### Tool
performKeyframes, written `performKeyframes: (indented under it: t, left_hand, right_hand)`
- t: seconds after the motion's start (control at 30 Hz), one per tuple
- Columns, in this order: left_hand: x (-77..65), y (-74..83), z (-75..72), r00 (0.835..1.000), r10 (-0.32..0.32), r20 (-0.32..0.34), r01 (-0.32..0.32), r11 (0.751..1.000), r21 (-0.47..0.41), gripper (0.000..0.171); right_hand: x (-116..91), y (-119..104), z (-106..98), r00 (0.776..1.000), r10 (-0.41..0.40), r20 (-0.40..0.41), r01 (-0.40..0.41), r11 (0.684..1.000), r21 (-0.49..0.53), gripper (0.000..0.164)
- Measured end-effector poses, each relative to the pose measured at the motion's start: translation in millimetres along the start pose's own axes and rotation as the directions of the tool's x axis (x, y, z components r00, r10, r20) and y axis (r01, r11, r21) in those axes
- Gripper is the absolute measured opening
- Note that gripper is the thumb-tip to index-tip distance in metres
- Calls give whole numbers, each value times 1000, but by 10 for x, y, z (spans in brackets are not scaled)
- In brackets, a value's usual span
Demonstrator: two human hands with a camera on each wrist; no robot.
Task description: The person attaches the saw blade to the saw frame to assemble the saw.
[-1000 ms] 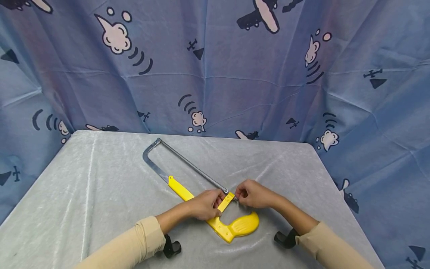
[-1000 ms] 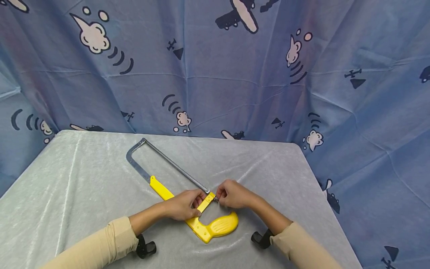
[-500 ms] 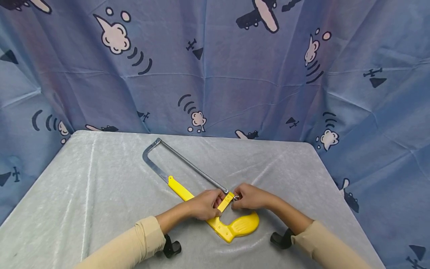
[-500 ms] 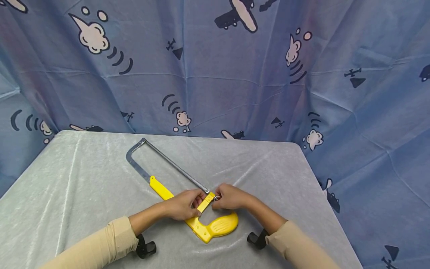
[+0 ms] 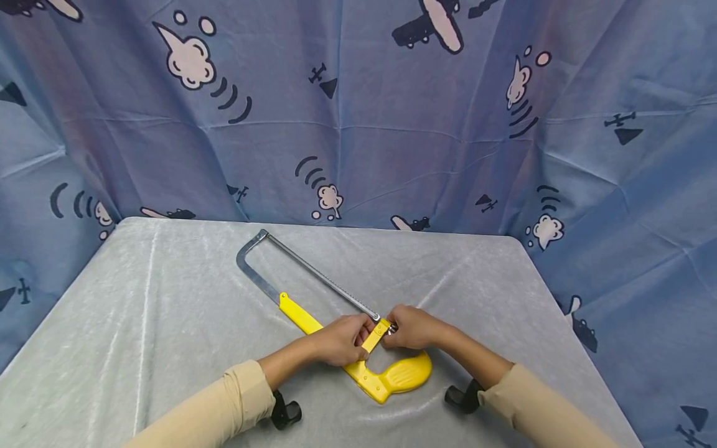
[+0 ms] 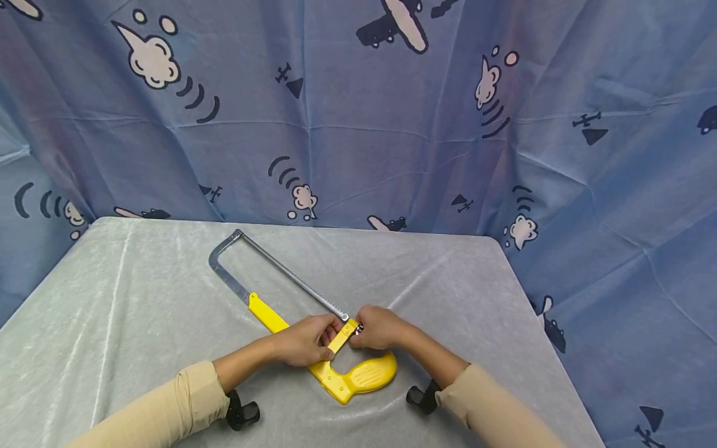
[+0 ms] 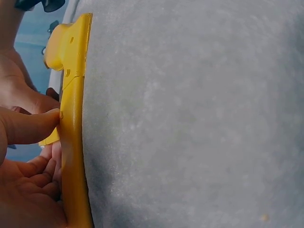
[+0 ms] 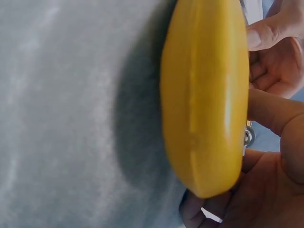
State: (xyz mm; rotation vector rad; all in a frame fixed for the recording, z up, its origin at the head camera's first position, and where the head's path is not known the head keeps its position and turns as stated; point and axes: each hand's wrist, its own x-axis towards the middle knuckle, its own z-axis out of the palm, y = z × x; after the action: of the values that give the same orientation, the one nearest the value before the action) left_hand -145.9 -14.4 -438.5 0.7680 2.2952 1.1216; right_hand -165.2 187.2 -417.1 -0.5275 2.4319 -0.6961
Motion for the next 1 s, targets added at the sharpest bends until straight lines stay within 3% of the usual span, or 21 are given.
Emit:
performKeyframes:
  t: [0.37,0.77,1.0]
  left_hand:
    - [-4,-5,-7,1000,-17,3,17,1000,7,31]
    - [-9,-18,-8,1000,-10,4,10,1000,6,31]
    - [1,-24,-7,1000,-8,3,8,1000,3,31]
  right_hand:
    - [6,-26,10,999,1,-38,-2,999,-35,19]
    - [24,22,-44,1000,-15,-27,16,1000,8,20]
    - [-1,-5,-73,994,19,-110,-26,998,-58,22]
